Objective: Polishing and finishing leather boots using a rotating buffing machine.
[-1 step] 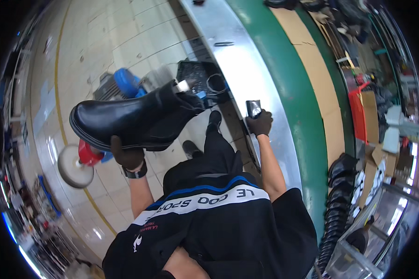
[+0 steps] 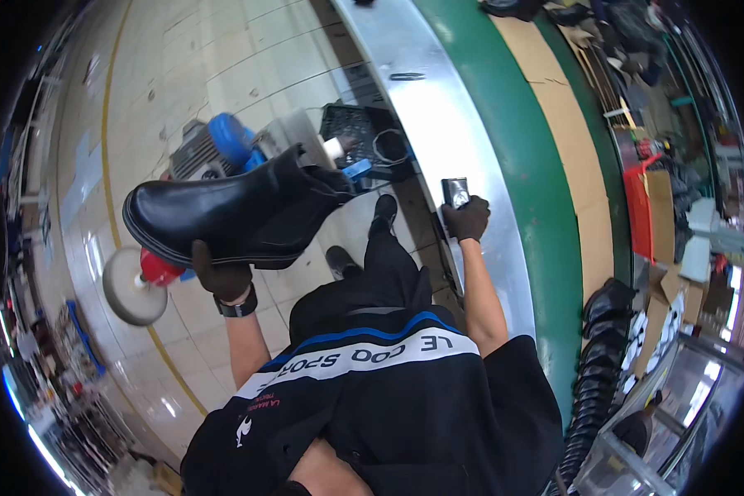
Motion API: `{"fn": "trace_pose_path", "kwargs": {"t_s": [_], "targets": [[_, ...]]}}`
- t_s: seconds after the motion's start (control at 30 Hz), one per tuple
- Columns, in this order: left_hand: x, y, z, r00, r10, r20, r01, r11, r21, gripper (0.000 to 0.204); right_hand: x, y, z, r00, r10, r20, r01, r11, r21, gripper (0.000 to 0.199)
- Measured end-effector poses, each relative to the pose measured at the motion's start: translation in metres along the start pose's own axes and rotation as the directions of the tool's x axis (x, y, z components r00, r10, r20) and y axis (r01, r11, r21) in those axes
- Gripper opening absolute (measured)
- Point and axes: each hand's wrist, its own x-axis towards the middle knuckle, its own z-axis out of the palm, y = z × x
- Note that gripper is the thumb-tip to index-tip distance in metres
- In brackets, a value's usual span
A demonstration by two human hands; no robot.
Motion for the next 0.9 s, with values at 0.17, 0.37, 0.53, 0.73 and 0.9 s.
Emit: {"fn": "trace_pose_path", "kwargs": {"t_s": [0.17, 0.37, 0.53, 0.73, 0.9], "targets": [[-0.03, 0.034, -0.058, 0.932, 0.109, -0.345, -0.078, 0.992, 0.103, 0.038, 0.009, -0.029, -0.023, 0.956, 0.042, 0.29, -0.04, 0.999, -0.013, 0.067], [-0.053, 0.054, -0.071, 0.816, 0.066, -0.575, -0.043, 0.998, 0.053, 0.055, -0.058, -0.094, 0.018, 0.811, -0.41, 0.418, 0.188, 0.858, 0.477, 0.071], [-0.05, 0.06, -0.052, 0.753, 0.082, -0.653, -0.033, 0.996, 0.088, 0.059, -0.106, -0.148, 0.026, 0.748, -0.478, 0.461, 0.219, 0.832, 0.509, 0.072], [-0.056, 0.053, -0.054, 0.786, -0.034, -0.617, 0.03, 0.999, -0.016, 0.06, -0.106, -0.148, 0.023, 0.784, -0.443, 0.434, 0.192, 0.839, 0.509, 0.071], [-0.058, 0.049, -0.055, 0.845, -0.148, -0.513, 0.072, 0.984, -0.165, 0.062, -0.108, -0.151, 0.019, 0.786, -0.442, 0.432, 0.196, 0.841, 0.504, 0.069]]}}
